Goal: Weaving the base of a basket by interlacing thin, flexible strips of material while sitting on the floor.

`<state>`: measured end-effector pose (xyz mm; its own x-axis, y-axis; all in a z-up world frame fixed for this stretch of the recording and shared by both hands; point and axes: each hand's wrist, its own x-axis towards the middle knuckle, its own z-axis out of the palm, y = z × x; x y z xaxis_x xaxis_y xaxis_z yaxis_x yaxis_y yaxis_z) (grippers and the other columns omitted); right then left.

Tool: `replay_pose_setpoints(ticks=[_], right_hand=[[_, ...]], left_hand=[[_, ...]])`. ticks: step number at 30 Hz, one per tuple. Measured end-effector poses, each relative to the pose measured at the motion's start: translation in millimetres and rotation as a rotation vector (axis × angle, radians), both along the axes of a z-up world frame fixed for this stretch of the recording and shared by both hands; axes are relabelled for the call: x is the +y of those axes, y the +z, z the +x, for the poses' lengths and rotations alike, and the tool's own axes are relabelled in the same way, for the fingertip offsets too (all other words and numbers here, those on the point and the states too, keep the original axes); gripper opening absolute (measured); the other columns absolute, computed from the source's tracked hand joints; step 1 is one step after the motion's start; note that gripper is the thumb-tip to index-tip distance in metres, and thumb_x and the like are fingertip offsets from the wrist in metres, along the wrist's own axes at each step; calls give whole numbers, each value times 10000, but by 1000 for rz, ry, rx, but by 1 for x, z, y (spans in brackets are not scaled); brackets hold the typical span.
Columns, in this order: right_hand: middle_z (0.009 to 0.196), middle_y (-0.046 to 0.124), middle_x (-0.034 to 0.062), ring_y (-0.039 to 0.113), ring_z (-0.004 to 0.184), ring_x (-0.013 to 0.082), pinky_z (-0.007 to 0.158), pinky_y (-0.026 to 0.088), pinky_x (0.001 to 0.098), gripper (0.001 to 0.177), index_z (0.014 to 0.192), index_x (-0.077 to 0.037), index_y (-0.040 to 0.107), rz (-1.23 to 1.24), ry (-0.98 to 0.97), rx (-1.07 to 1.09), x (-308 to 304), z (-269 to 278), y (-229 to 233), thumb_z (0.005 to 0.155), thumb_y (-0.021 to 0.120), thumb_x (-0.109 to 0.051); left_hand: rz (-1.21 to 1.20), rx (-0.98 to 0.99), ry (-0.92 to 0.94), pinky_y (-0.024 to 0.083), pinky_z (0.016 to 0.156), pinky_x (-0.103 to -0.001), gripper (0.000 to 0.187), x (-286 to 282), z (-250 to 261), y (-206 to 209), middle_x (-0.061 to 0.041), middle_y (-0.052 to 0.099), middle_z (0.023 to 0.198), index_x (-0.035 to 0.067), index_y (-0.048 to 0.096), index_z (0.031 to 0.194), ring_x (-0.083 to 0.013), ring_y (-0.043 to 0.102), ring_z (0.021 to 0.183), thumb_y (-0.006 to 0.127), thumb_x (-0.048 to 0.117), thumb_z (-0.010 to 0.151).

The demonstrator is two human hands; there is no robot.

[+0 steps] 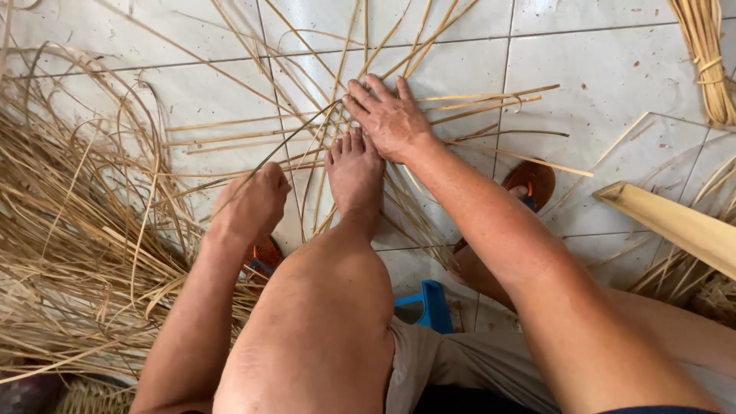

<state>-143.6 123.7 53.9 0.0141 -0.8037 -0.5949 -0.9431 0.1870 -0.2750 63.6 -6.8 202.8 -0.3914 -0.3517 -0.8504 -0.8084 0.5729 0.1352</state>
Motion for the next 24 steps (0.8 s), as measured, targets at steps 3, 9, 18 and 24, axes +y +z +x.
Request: replay_pose_setpoints(ticks=[3,9,18,24], right_hand=[[1730,147,75,138,1566,355,1216,189,670,656,1644,-173,247,-7,3,-10,0,0,0,1034,485,-216],[1704,223,75,205,1537,366,1197,247,641,651,1622,-170,293,-55,-9,2,-3,2,-2,1004,488,-228],[1702,217,88,193,1538,368,1197,256,644,765,1620,-149,279,-18,-21,-13,-8,3,9,920,588,-142],[1745,38,76,85,1579,355,1255,143,613,861,1651,-211,213,127,-2,-7,-11,1,12,899,576,-3]], left_hand=[[58,24,-21,517,615,-517,304,11,16,7,-225,736,864,41,605,1076,-411,677,728,439,294,1106],[174,155,165,571,660,-431,197,-16,24,36,-68,784,834,180,675,1043,-248,717,699,519,299,1044],[308,933,1019,531,666,-232,24,-34,4,-128,5,707,867,118,719,950,-96,628,757,705,137,955],[-527,776,-261,463,790,-508,499,-1,-32,-138,-76,578,1326,180,624,1342,-366,551,1019,705,258,855]])
